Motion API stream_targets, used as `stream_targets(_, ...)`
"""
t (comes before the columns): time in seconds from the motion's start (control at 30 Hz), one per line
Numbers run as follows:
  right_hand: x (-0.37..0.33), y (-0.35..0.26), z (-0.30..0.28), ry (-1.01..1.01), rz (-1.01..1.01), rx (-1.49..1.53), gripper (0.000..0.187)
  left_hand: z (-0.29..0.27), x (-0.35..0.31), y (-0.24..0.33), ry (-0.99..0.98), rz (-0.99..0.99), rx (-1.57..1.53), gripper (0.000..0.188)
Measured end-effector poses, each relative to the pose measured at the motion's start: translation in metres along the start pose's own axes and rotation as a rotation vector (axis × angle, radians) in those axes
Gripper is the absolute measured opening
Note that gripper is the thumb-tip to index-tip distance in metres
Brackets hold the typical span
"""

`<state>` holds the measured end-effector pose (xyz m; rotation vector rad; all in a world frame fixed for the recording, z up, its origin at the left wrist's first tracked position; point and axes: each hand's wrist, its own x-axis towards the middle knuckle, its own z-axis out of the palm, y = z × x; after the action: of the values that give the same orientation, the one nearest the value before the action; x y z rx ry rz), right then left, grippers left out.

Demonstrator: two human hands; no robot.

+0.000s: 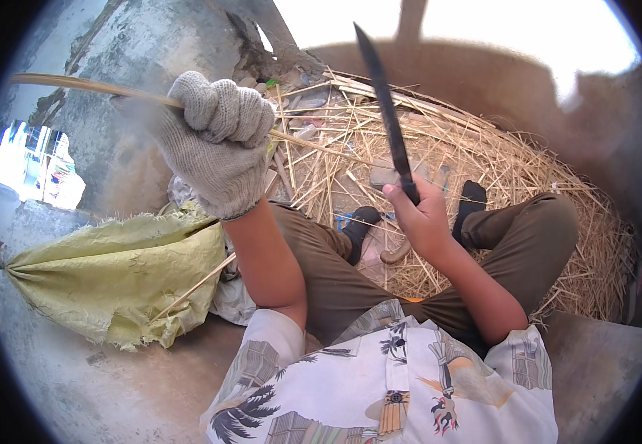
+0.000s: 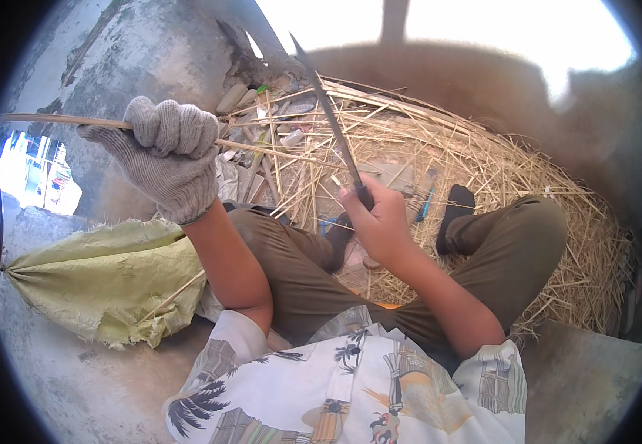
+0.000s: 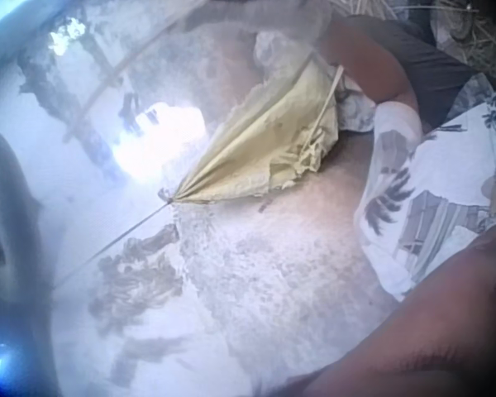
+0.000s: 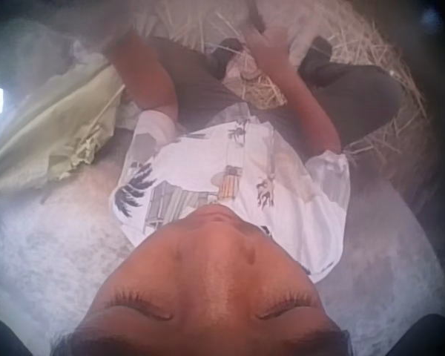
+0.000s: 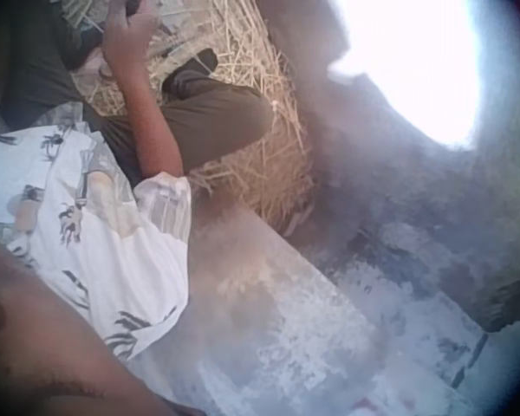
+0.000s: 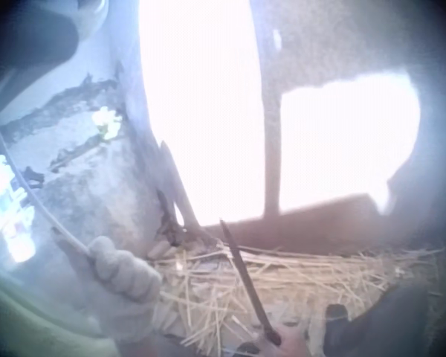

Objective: The person sits on the ground and uses a knife to shave thin strips from bamboo sticks. They put on a glove on their left hand to hold the bamboo while continuing to shave it with the knife in their right hand.

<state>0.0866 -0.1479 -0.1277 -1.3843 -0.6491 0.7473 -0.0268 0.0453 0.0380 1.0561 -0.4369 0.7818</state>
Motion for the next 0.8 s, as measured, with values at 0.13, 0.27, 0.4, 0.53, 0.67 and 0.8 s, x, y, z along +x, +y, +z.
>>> stream_targets(0.13,-0.003,0.03,0.015,0.123,-0.314,0.23,0.026,0.006,0.003,-0.006,0.064,0.03,-0.009,0.067)
stream_targets(0.27,-0.007,0.045,0.019,-0.159,0.196,0.092,0.02,0.021,-0.002,-0.012,0.161,0.061,0.027,0.067)
stream_targets(0.4,0.0,0.0,0.001,-0.241,0.434,0.005,0.016,0.023,0.001,-0.013,0.128,0.062,0.045,0.067)
stream_targets(0.53,-0.01,-0.015,0.004,0.002,-0.015,0.168,0.018,0.028,-0.001,-0.015,0.227,0.123,0.144,0.067)
stream_targets(0.67,-0.013,0.022,0.031,0.131,-0.121,0.31,0.022,0.04,0.001,-0.024,0.287,0.141,0.128,0.068)
stream_targets(0.8,0.004,0.016,0.016,-0.204,0.452,0.039,0.023,0.035,-0.001,-0.013,0.277,0.157,0.078,0.069)
